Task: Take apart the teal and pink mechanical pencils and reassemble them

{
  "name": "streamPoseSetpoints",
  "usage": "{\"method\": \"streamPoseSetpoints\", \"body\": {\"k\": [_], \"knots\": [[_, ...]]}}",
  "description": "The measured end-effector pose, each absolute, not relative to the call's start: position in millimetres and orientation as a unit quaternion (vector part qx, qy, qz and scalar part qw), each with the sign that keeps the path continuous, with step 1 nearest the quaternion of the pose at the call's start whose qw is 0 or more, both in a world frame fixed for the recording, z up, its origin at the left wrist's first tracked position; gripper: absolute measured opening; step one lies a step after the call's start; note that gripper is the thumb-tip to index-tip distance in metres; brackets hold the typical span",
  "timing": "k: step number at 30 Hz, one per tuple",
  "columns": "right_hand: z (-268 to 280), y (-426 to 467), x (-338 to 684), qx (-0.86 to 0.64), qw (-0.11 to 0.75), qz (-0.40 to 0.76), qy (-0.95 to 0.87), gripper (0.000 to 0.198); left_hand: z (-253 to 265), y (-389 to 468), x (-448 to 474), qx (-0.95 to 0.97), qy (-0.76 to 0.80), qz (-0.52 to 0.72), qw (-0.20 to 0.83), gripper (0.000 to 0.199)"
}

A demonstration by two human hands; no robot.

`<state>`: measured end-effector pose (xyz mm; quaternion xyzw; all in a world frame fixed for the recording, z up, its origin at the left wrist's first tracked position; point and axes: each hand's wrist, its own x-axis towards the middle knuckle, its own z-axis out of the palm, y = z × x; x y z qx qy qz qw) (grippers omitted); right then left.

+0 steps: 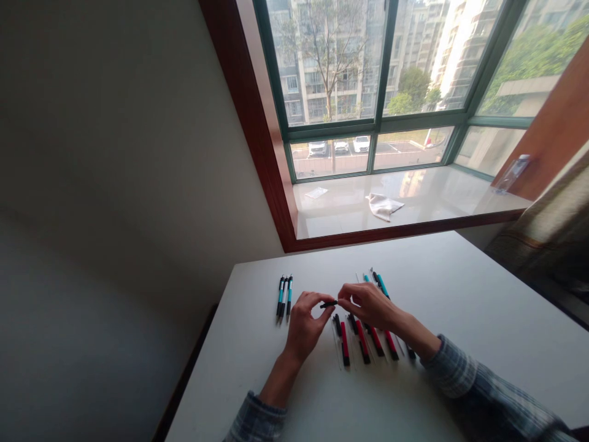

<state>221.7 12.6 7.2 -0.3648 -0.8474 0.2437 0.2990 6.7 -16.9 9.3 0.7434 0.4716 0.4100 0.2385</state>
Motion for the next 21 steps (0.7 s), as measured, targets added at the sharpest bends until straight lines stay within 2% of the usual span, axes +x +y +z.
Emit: {"method": "streamPoseSetpoints", "body": {"k": [2, 6, 10, 15, 21], "knots": [[8.1, 12.2, 221.5, -0.370, 0.289, 0.242, -0.849, 0.042, 9.3, -17.1, 7.0, 0.746, 0.469, 0.407, 0.239, 0.011], [9.3, 11.9, 221.3, -0.368, 0.285, 0.251, -0.849, 0.035, 8.9, -16.8, 6.9, 0.747, 0.467, 0.406, 0.242, 0.012], [8.5, 12.3, 221.3, -0.375, 0.275, 0.247, -0.850, 0.042, 8.2, -16.4, 6.7, 0.751, 0.462, 0.403, 0.245, 0.011], [8.3, 12.5, 222.3, -0.364, 0.290, 0.250, -0.849, 0.027, 6.9, -15.8, 6.2, 0.748, 0.466, 0.402, 0.250, 0.010], [8.0, 10.9, 219.3, -0.376, 0.293, 0.251, -0.842, 0.033, 9.0, -15.2, 5.0, 0.714, 0.481, 0.414, 0.295, 0.011]]}}
